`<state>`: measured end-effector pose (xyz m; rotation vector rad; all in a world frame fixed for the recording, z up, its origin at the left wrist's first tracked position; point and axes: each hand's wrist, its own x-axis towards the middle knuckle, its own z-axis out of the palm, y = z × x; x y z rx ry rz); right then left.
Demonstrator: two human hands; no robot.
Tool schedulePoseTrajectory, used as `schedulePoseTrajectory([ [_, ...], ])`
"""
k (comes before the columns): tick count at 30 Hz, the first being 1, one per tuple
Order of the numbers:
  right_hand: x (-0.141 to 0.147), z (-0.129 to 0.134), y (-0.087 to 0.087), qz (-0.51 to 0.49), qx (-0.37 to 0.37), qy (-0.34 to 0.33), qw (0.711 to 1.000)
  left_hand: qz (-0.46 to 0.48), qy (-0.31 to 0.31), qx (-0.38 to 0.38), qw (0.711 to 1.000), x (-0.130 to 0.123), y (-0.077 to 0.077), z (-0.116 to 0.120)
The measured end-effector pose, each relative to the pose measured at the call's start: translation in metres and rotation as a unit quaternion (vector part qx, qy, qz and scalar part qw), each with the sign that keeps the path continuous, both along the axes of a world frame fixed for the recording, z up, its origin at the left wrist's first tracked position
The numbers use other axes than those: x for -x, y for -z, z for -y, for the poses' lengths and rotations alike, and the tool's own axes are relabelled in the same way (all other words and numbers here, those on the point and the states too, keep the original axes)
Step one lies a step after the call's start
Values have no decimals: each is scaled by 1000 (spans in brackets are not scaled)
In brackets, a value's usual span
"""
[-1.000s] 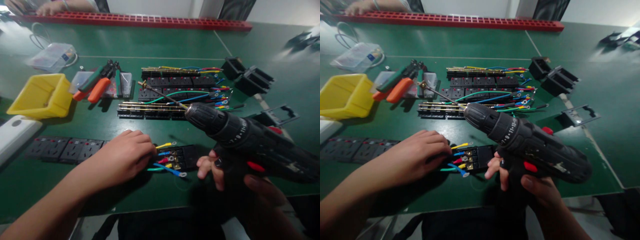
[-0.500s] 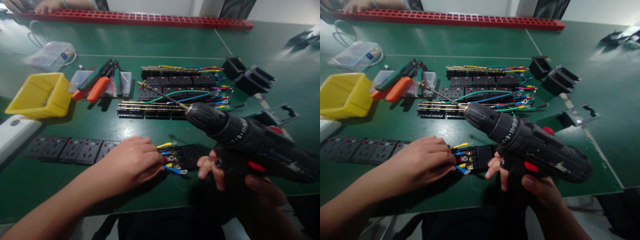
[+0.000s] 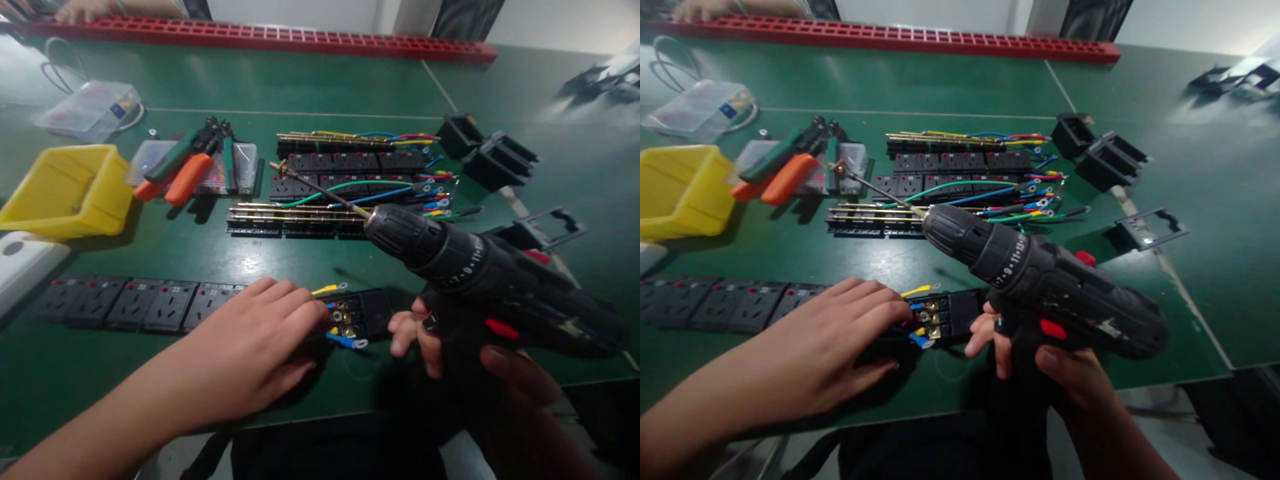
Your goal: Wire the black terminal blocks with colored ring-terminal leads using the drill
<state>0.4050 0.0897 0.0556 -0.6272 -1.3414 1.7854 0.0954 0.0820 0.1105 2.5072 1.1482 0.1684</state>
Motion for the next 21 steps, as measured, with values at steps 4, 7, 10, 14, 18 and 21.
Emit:
schedulePoseTrajectory([
  [4,0,0,0,3,-8,3,1000,-44,7,-115,992,-2,12,6],
  [7,-1,-1,-1,16,-8,12,1000,-58,10,-190,980,-4,17,5],
  [10,-2,-2,-2,19,-17,-13,1000,-53,14,-240,969,-7,17,3],
  [14,-2,-5,-4,14,-25,-30,999,-29,9,-275,961,-12,17,4],
  [18,0,-6,-5,27,-21,-29,999,-11,0,-279,960,-17,19,7],
  [21,2,-4,-5,17,-12,-14,1000,-3,-14,-283,959,-19,22,9],
])
